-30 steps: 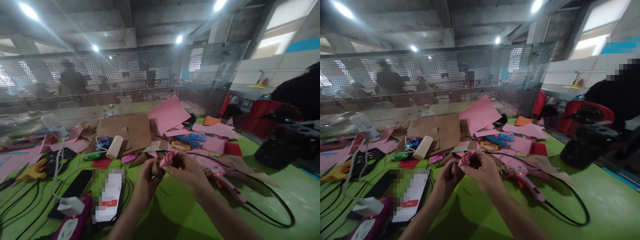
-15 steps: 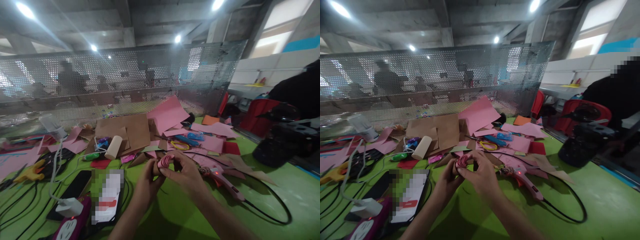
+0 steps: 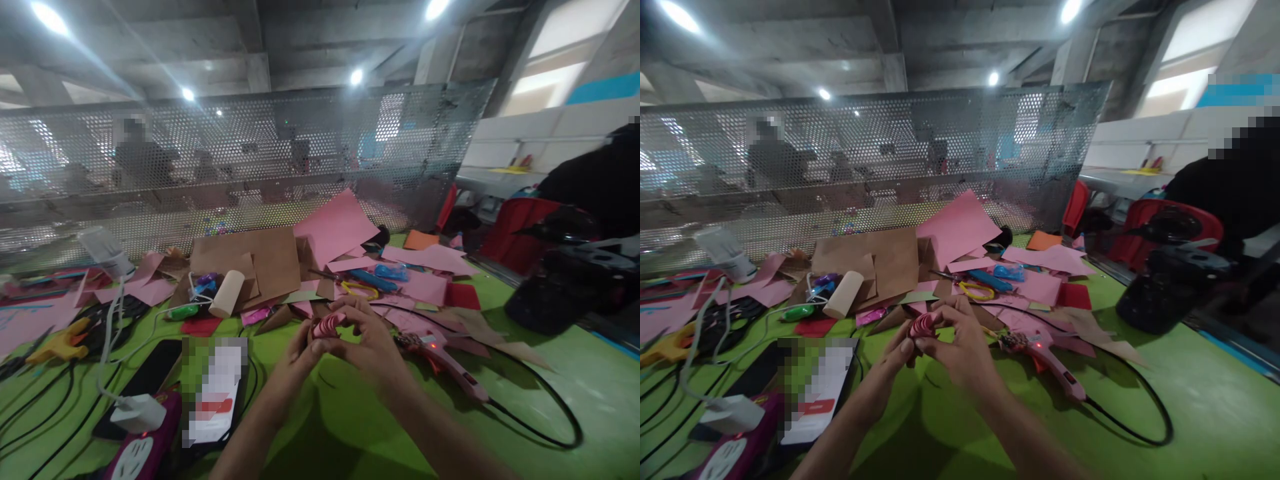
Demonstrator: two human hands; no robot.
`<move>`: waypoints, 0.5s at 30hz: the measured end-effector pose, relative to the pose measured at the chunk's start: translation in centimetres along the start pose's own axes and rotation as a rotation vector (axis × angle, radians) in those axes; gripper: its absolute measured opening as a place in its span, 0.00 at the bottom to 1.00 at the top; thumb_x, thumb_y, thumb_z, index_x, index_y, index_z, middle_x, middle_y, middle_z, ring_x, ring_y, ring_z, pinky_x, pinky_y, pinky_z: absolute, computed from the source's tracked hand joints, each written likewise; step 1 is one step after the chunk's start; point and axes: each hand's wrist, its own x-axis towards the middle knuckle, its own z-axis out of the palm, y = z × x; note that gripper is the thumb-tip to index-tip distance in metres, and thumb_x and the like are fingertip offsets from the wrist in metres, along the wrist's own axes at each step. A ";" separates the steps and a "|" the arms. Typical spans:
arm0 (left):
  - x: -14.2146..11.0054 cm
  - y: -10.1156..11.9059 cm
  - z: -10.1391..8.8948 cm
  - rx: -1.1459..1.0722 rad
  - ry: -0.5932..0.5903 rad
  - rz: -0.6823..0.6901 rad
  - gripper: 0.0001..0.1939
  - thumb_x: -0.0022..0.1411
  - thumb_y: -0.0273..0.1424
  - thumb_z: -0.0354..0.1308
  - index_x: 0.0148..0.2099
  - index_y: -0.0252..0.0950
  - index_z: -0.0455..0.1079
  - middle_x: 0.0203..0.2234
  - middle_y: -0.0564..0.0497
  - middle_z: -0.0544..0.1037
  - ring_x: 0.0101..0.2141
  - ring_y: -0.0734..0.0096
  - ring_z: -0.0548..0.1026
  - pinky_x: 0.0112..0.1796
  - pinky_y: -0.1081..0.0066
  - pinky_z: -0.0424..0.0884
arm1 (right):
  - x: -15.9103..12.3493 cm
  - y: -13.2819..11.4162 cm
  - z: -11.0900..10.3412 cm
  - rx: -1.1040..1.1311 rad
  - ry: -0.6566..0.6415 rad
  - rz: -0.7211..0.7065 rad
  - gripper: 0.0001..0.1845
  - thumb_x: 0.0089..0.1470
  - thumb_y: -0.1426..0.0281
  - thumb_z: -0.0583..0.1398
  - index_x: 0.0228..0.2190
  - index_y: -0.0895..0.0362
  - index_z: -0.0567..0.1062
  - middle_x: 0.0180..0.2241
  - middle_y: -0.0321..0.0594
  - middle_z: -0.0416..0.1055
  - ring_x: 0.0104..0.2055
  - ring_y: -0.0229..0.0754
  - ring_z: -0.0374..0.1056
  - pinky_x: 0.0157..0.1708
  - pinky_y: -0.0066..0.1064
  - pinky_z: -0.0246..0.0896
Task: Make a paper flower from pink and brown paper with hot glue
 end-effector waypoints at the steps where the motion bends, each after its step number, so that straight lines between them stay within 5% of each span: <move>1: 0.0 -0.1 0.0 0.015 0.020 0.002 0.31 0.53 0.49 0.63 0.54 0.36 0.72 0.45 0.41 0.78 0.47 0.52 0.73 0.43 0.64 0.69 | 0.0 0.0 0.0 -0.027 -0.004 -0.007 0.06 0.42 0.74 0.66 0.24 0.54 0.75 0.39 0.40 0.67 0.46 0.49 0.64 0.46 0.39 0.61; 15: -0.1 1.7 0.9 0.071 0.060 -0.029 0.27 0.56 0.50 0.60 0.48 0.34 0.76 0.32 0.46 0.78 0.30 0.69 0.72 0.29 0.74 0.64 | -0.3 0.1 0.7 -0.169 -0.085 -0.117 0.09 0.45 0.77 0.67 0.30 0.55 0.75 0.42 0.41 0.68 0.47 0.48 0.65 0.46 0.38 0.62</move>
